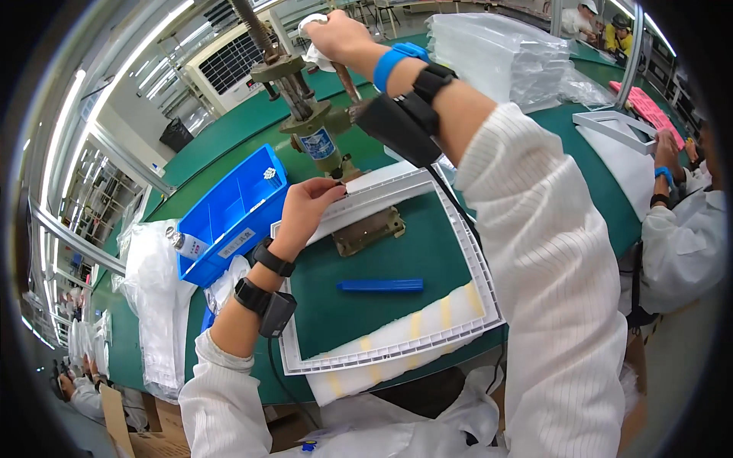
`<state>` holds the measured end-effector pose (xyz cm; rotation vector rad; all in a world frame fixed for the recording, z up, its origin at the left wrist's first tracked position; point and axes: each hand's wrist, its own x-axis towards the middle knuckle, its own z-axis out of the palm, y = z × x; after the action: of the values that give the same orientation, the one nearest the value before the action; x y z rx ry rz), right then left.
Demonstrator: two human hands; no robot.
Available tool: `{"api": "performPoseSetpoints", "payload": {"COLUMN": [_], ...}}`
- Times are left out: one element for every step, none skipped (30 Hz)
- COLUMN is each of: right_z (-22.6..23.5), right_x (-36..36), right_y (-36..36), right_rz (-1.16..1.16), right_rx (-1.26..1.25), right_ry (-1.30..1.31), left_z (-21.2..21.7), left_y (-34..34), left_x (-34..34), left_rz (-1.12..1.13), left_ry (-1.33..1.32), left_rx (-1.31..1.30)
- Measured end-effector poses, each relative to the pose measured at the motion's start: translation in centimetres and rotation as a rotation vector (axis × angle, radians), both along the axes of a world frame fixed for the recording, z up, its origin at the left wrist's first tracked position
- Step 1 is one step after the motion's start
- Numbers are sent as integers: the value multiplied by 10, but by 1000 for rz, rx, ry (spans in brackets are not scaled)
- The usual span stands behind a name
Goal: Assembling white plastic frames using glue and hand tools on a factory assembly line.
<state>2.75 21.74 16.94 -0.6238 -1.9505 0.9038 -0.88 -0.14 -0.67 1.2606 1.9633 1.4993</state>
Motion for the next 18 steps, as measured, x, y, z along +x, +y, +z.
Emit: {"api": "performPoseSetpoints", "payload": {"right_z": [1, 3, 4, 2, 1, -2, -4, -5, -2, 1, 4, 4, 12, 19, 23, 23, 22, 20], "right_x": [-5, -9, -14, -22, -26, -29, -19, -22, -23, -28, -31, -27, -21, -10, 2, 10, 17, 23], "right_y": [3, 6, 8, 13, 21, 30, 19, 25, 33, 30, 27, 27, 8, -5, -8, -9, -11, -14], "right_rz": [7, 145, 283, 292, 365, 435, 468, 460, 464, 487, 523, 526, 556, 572, 629, 626, 711, 799], "right_rx": [-7, -41, -75, -85, -80, -74, -271, -272, -207, -154, -127, -135, -93, -45, -92, -95, -82, -70], "right_ry": [-1, 35, 71, 73, 137, 201, 321, 318, 336, 361, 432, 433, 470, 505, 527, 520, 596, 673], "left_z": [1, 3, 3, 4, 5, 7, 11, 12, 9, 5, 2, 0, -1, -2, -4, -4, -4, -4], "left_y": [-1, -2, -2, -4, -1, 2, 3, 4, 9, 7, 7, 7, -1, -6, -3, -1, 0, -1], "left_x": [0, -1, -1, -2, 1, 4, 7, 9, 11, 8, 6, 3, -4, -7, -7, -5, -3, -3], "left_rz": [-20, -39, -32, -32, -47, -54, -40, -30, -42, -30, -21, -17, 3, 10, 6, 3, 8, 15], "left_ry": [12, 24, 22, 45, 64, 61, 93, 124, 119, 120, 121, 120, 138, 154, 159, 152, 160, 169], "left_rx": [-19, -38, -46, -58, -64, -67, -88, -108, -107, -54, 0, -8, -15, -19, -12, -13, -15, -18]}}
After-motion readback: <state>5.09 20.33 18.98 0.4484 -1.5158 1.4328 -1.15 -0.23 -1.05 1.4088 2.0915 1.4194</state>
